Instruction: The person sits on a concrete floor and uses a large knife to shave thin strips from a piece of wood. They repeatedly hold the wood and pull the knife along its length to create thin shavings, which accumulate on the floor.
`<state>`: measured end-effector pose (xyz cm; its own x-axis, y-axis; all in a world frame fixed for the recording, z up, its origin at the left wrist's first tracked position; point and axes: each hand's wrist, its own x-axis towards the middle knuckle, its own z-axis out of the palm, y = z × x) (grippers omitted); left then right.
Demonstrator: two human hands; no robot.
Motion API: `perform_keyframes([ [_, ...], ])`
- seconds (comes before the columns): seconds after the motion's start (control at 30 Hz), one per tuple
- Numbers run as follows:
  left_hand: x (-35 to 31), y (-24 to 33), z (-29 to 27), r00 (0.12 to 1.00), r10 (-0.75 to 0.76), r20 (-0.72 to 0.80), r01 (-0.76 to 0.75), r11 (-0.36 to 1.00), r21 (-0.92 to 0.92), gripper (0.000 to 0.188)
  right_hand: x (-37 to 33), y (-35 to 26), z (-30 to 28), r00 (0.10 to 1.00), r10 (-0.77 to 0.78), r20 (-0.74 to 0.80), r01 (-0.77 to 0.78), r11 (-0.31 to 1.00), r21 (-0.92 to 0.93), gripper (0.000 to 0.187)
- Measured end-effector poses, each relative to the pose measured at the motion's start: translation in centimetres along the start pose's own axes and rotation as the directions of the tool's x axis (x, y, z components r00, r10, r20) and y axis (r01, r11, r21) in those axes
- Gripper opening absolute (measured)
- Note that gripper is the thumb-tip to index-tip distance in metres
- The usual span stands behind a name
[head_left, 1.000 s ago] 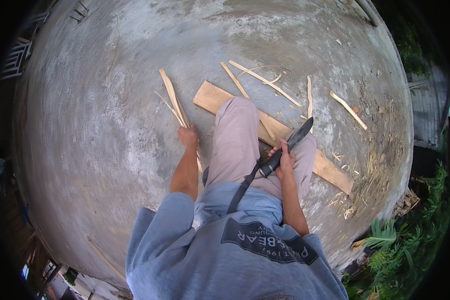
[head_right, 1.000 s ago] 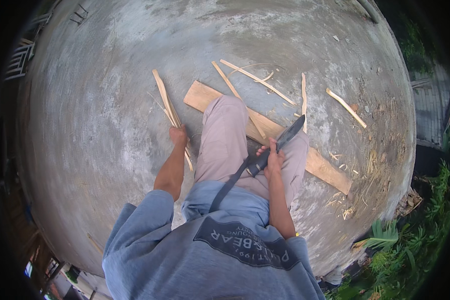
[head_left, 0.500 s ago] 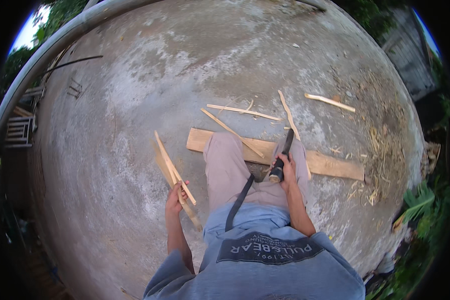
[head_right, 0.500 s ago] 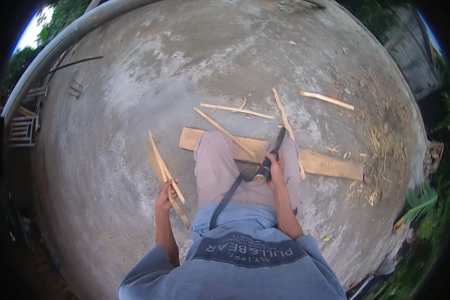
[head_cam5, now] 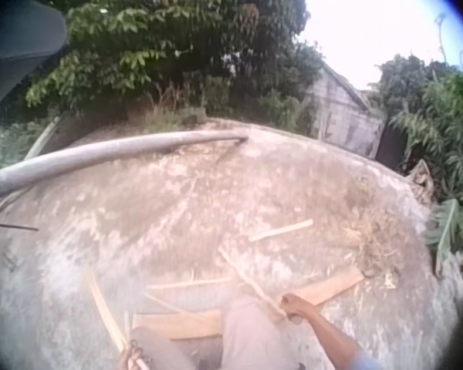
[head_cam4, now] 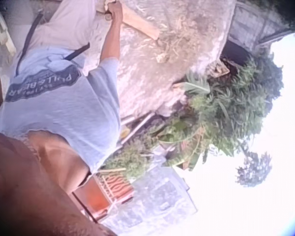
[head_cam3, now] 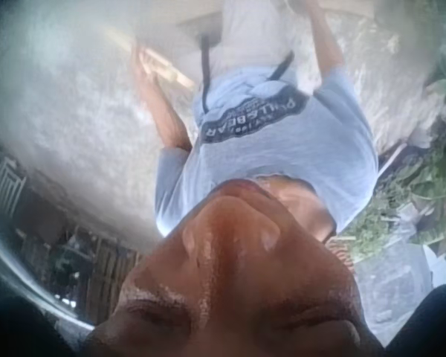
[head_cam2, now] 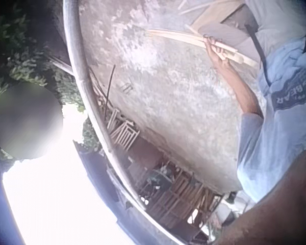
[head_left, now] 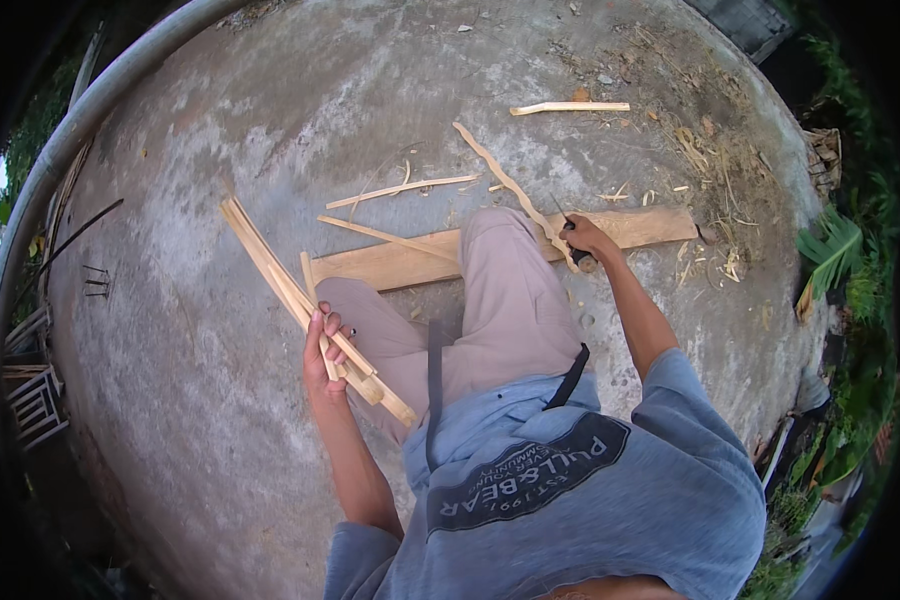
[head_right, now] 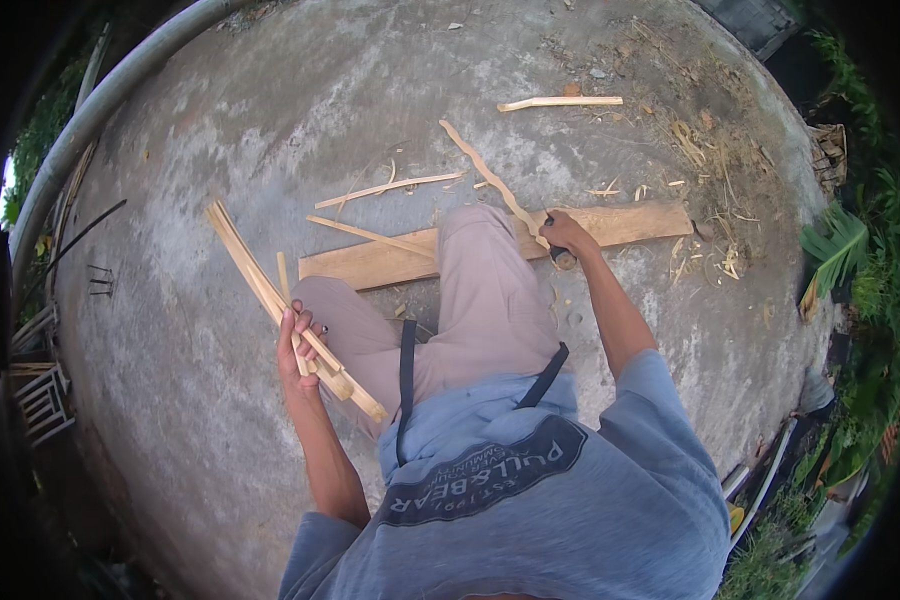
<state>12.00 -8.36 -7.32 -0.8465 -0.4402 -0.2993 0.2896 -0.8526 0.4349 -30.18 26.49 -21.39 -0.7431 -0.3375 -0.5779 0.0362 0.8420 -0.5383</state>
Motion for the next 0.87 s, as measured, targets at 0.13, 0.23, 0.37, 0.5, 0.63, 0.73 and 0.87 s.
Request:
perform_keyframes([
  [0.13,0.2,-1.1,0.5,1.000,-0.011,-0.020,0.012,0.998,0.054,0.019,-2.8,-6.3,0.4,0.925,-0.243,0.292,0.219,0.969,0.113,0.057],
  [0.23,-0.4,-1.5,-0.2,0.999,-0.035,-0.041,0.037,0.997,0.074,0.019,-3.8,-7.4,1.4,0.946,-0.310,0.090,0.304,0.950,0.072,0.053],
  [0.37,-1.3,-1.2,-2.0,0.995,-0.042,0.092,0.046,0.998,-0.042,0.017,-7.8,-10.7,-0.7,0.991,-0.130,-0.008,0.122,0.909,0.398,0.047],
  [0.5,-1.2,-1.5,-2.9,0.987,-0.024,0.160,0.051,0.985,-0.167,0.017,-12.8,-14.8,-2.8,0.981,-0.170,0.089,0.046,0.658,0.752,0.038],
  [0.63,-0.8,-2.2,-1.7,0.985,-0.041,0.170,0.075,0.977,-0.197,0.019,-14.8,-18.1,0.0,0.941,-0.277,0.194,0.015,0.608,0.793,0.042],
  [0.73,-0.4,-2.7,-1.0,0.974,-0.064,0.216,0.103,0.979,-0.178,0.021,-14.7,-20.1,4.5,0.869,-0.407,0.282,0.006,0.577,0.817,0.053],
  [0.87,-1.7,-2.6,0.3,0.972,-0.146,0.184,0.162,0.984,-0.073,0.029,-15.2,-21.2,10.2,0.805,-0.316,0.502,-0.087,0.773,0.628,0.063],
])
